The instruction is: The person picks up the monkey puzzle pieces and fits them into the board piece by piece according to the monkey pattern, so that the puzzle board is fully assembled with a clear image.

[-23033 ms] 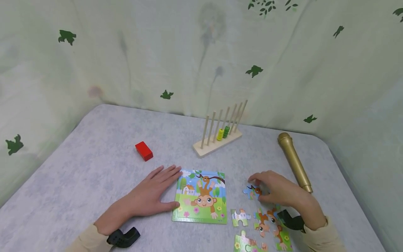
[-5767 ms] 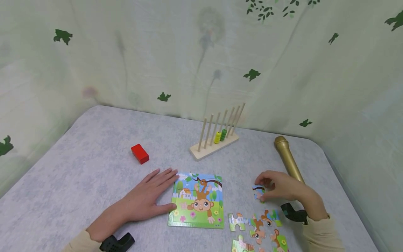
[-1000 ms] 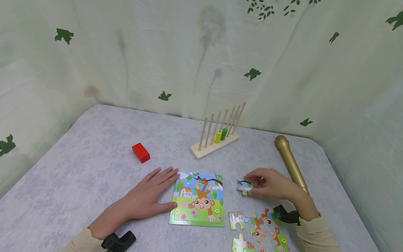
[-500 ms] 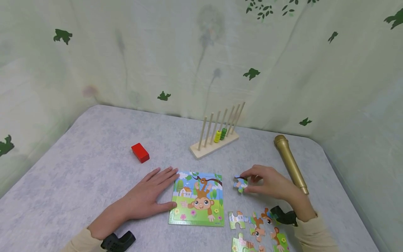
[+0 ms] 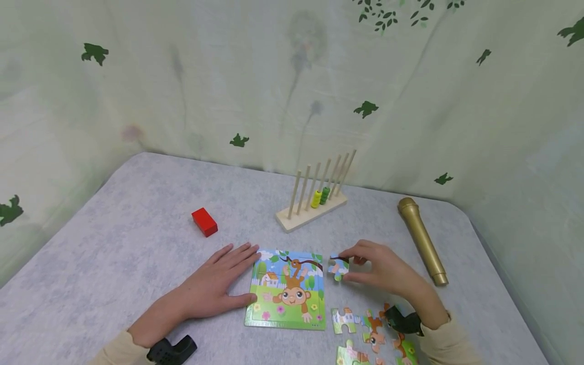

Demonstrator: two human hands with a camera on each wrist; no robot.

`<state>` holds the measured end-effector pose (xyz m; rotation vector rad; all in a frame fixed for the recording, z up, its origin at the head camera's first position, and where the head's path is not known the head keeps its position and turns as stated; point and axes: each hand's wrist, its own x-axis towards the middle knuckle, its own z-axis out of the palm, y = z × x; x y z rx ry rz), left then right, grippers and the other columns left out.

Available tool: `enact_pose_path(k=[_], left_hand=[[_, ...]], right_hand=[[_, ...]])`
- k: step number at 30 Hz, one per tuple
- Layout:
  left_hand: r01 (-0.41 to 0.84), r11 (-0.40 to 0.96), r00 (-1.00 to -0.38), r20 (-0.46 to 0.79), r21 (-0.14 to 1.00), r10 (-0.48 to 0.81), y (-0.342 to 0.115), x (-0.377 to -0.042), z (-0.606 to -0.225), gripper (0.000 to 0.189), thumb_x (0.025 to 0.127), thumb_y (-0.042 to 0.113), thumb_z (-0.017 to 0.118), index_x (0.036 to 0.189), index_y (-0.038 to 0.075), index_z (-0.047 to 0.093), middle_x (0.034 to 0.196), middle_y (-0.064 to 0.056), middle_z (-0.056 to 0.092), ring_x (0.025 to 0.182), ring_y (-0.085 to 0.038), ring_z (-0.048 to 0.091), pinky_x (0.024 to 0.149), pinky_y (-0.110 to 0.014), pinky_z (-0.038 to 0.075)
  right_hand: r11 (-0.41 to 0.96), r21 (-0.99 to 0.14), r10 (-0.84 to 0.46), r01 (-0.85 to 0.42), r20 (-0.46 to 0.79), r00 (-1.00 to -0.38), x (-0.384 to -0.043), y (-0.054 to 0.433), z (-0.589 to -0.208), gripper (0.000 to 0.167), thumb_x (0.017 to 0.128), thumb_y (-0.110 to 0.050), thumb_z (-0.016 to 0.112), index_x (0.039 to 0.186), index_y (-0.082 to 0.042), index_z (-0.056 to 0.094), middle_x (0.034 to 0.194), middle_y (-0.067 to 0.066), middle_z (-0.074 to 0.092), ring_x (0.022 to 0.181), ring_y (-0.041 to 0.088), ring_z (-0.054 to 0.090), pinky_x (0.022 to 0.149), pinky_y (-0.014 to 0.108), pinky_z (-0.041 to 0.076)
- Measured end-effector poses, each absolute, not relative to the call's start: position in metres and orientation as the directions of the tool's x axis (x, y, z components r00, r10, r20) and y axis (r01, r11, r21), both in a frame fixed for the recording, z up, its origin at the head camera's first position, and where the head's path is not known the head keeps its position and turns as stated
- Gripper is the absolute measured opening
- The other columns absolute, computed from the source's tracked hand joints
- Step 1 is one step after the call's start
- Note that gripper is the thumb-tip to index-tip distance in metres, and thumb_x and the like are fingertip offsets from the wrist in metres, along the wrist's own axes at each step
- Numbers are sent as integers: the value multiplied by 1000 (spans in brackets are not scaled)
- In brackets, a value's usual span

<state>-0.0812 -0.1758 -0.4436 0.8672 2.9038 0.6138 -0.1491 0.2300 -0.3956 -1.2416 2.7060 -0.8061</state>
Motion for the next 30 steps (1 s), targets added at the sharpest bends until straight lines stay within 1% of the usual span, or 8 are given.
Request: enact_pose_path(k=[4,7,11,14,21,30], left_hand=[[516,767,-842,64,382,535,-176,-81,-444,88,94,72,55,161,17,38,168,2,32,158,-21,24,128,-47,15],[518,765,-841,64,382,538,-176,-82,-445,89,94,72,54,161,17,37,169,3,32,158,-21,24,128,-47,14],[521,766,-840,65,376,539,-176,-82,-444,88,94,73,53,161,18,37,169,3,32,158,-21,24,128,-47,14],[520,768,-841,68,374,536,-176,-82,-443,88,94,72,55,161,17,38,168,3,32,158,-21,25,128,-47,15],[522,767,-840,70,373,537,-175,-81,-441,88,94,72,55,161,16,39,168,2,33,158,-21,25,128,-47,15],[516,769,-842,61,378,535,-175,-82,-443,88,94,72,55,161,17,38,168,3,32,158,-21,24,128,-47,14]], right_hand=[[549,-452,-714,-703,183,-675,-147,222,-397,39,86,-25,85,121,-12,74,101,-4,67,86,13,64,73,30,59],[568,-439,-703,-696,179,-688,-144,217,-399,39,87,-26,84,123,-12,75,102,-2,67,88,14,65,74,32,60],[582,-425,-696,-693,180,-695,-142,210,-401,39,89,-27,82,125,-13,74,107,-2,68,91,13,65,73,32,58],[571,-419,-702,-706,197,-685,-140,205,-403,38,89,-26,82,124,-13,75,110,-3,69,92,14,65,72,31,58],[564,-368,-724,-739,209,-657,-139,196,-409,31,90,-27,81,120,-16,77,116,-1,70,106,17,67,85,35,61],[587,-369,-724,-720,159,-672,-137,186,-414,30,94,-30,77,121,-18,77,119,-2,69,111,16,66,92,38,60]])
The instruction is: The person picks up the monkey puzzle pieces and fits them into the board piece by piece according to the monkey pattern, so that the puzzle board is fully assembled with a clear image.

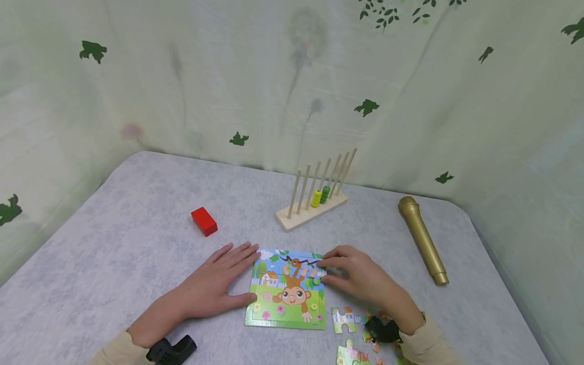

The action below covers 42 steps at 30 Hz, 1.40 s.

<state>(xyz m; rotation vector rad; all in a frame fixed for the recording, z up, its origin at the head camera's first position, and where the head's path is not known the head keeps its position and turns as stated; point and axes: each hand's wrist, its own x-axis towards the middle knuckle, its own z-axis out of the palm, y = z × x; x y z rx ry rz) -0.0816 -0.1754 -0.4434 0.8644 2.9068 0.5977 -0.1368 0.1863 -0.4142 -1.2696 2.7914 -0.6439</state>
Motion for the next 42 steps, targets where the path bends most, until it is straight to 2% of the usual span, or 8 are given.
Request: enact_pose_path(k=[15,23,33,42], left_hand=[[519,772,-841,60,368,537,-175,-82,-443,88,94,71,56,161,17,37,169,2,32,158,-21,24,128,-48,15],[510,774,-845,50,376,533,-175,-81,-442,89,94,71,56,162,18,37,169,3,31,158,-22,23,128,-50,15],[508,776,-845,41,375,533,-175,-82,-442,88,93,72,55,161,18,38,169,3,32,158,-22,24,128,-51,16],[515,770,-841,49,377,539,-175,-83,-442,87,94,71,55,161,17,38,168,1,33,157,-23,26,128,-51,16]], right_hand=[[596,-347,-722,-724,161,-672,-137,179,-414,32,95,-32,76,124,-19,76,122,-1,69,113,16,66,93,38,60],[583,-313,-746,-750,158,-647,-136,173,-413,32,95,-32,75,124,-19,76,124,2,69,115,19,64,95,39,58],[656,-257,-707,-710,119,-697,-129,164,-413,32,96,-34,75,124,-20,76,125,4,69,117,23,64,96,42,58],[663,-238,-705,-710,123,-699,-129,165,-415,33,97,-36,73,127,-22,75,128,2,67,120,23,61,97,42,58]])
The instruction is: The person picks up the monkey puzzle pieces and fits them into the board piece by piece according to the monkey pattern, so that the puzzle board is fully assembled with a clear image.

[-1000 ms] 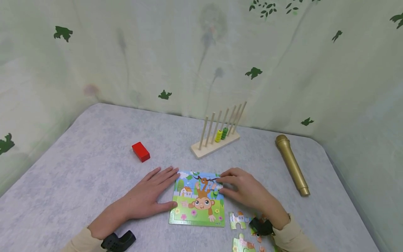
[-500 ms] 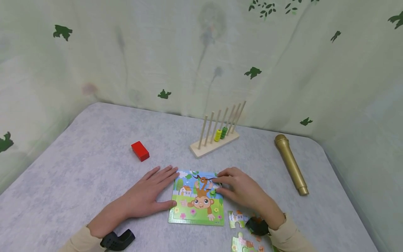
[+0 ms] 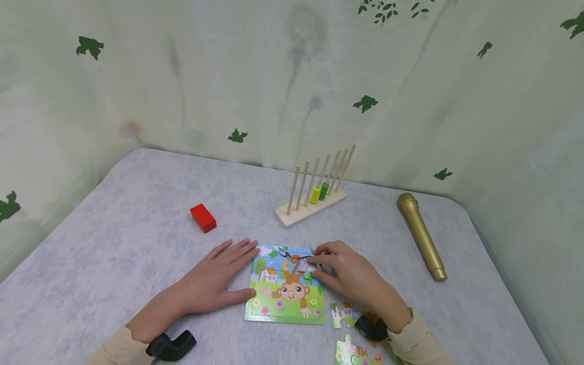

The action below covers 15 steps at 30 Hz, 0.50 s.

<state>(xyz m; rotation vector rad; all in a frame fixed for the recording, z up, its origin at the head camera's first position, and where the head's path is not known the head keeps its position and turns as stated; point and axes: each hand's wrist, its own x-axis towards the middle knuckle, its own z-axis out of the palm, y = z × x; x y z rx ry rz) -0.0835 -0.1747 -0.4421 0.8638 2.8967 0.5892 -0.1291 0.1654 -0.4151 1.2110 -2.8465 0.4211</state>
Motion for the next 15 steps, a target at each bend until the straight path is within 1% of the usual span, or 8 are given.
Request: enact_pose_path(k=[5,8,15], left_hand=[[527,762,-837,72,376,543,-174,-84,-443,85,95,69,56,160,17,40,167,0,35,156,-25,28,127,-53,19],[526,764,-838,74,374,541,-174,-84,-444,87,94,69,58,160,17,39,168,0,34,157,-24,27,128,-52,18],[515,774,-844,61,368,533,-175,-84,-444,88,93,71,57,161,18,38,169,2,32,158,-22,25,128,-49,15]], right_hand=[[653,-230,-714,-721,130,-688,-129,167,-416,31,97,-34,73,126,-21,76,127,2,68,119,22,62,96,40,58],[652,-216,-717,-727,136,-684,-128,167,-416,30,97,-31,73,125,-22,76,126,2,68,117,21,62,94,39,59],[649,-188,-724,-737,147,-674,-129,165,-416,28,98,-26,73,125,-23,76,123,1,68,114,20,61,90,37,58]])
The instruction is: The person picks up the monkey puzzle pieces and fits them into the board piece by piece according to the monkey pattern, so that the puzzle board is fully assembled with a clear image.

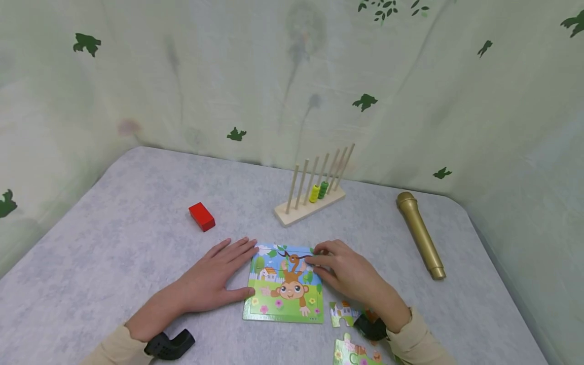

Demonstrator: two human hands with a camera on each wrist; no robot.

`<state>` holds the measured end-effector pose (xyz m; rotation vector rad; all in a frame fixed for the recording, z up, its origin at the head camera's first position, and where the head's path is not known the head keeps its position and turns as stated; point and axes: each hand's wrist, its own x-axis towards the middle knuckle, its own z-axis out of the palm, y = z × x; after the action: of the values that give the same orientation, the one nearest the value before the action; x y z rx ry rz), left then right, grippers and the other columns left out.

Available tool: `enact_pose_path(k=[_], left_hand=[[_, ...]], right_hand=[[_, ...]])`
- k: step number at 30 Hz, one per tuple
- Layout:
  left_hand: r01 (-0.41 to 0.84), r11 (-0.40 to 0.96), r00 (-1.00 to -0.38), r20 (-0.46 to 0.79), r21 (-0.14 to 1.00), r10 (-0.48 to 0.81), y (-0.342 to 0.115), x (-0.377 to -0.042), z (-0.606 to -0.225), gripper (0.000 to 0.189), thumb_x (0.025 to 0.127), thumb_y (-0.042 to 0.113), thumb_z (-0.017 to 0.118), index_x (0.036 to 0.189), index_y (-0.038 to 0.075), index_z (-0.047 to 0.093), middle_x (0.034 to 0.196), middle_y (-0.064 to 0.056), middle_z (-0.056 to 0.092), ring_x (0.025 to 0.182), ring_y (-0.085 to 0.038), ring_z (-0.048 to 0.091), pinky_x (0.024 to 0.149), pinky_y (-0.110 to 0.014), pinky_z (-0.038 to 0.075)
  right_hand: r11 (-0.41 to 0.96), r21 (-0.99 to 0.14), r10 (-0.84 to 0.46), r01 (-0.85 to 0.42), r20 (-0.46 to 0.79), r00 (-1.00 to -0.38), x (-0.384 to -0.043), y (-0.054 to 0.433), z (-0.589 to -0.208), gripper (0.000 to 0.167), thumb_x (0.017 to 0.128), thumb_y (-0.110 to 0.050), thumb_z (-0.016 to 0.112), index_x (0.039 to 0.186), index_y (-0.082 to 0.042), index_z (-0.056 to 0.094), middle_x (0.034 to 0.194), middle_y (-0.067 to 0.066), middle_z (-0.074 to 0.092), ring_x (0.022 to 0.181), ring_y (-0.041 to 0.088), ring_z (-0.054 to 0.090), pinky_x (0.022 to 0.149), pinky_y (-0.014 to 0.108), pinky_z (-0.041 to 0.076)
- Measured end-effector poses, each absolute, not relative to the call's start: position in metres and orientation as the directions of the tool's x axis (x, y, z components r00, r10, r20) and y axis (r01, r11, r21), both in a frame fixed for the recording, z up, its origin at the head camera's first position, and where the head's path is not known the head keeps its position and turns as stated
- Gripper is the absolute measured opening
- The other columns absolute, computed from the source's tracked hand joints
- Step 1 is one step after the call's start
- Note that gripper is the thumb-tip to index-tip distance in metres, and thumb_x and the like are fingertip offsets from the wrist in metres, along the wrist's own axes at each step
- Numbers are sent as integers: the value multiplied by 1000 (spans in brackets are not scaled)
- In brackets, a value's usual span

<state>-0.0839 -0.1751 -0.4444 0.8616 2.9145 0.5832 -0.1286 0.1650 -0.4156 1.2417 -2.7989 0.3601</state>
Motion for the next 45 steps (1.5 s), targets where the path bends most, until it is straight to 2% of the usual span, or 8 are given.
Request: enact_pose_path(k=[16,24,31,38,45], left_hand=[[560,748,-824,146,356,548,-175,-82,-445,83,96,67,57,159,15,42,166,-1,38,155,-25,32,125,-49,20],[530,757,-836,83,382,543,-175,-83,-444,86,95,70,55,160,17,39,168,1,34,157,-24,27,127,-50,18],[535,758,-835,98,372,541,-175,-82,-443,86,94,71,55,159,17,41,167,0,36,156,-25,29,126,-54,20],[515,768,-843,62,381,535,-176,-82,-444,88,93,72,56,161,18,38,168,2,33,158,-22,25,128,-50,16],[529,757,-836,80,383,543,-176,-82,-441,86,95,71,54,161,17,39,168,1,34,157,-24,27,127,-52,19]], right_hand=[[644,-195,-730,-740,134,-670,-129,166,-415,31,99,-27,71,130,-22,74,127,3,66,115,20,62,87,36,59],[656,-197,-721,-728,118,-682,-128,165,-415,32,99,-27,71,130,-22,74,128,3,66,117,21,61,89,38,59],[654,-199,-720,-729,132,-682,-127,165,-415,32,98,-26,72,129,-22,74,128,3,66,118,22,61,90,38,59],[648,-200,-723,-735,142,-676,-128,166,-418,31,98,-26,73,129,-22,75,128,3,66,117,21,62,90,38,59],[658,-204,-716,-725,127,-686,-128,164,-415,32,98,-28,72,130,-23,73,128,2,65,117,20,62,91,39,59]])
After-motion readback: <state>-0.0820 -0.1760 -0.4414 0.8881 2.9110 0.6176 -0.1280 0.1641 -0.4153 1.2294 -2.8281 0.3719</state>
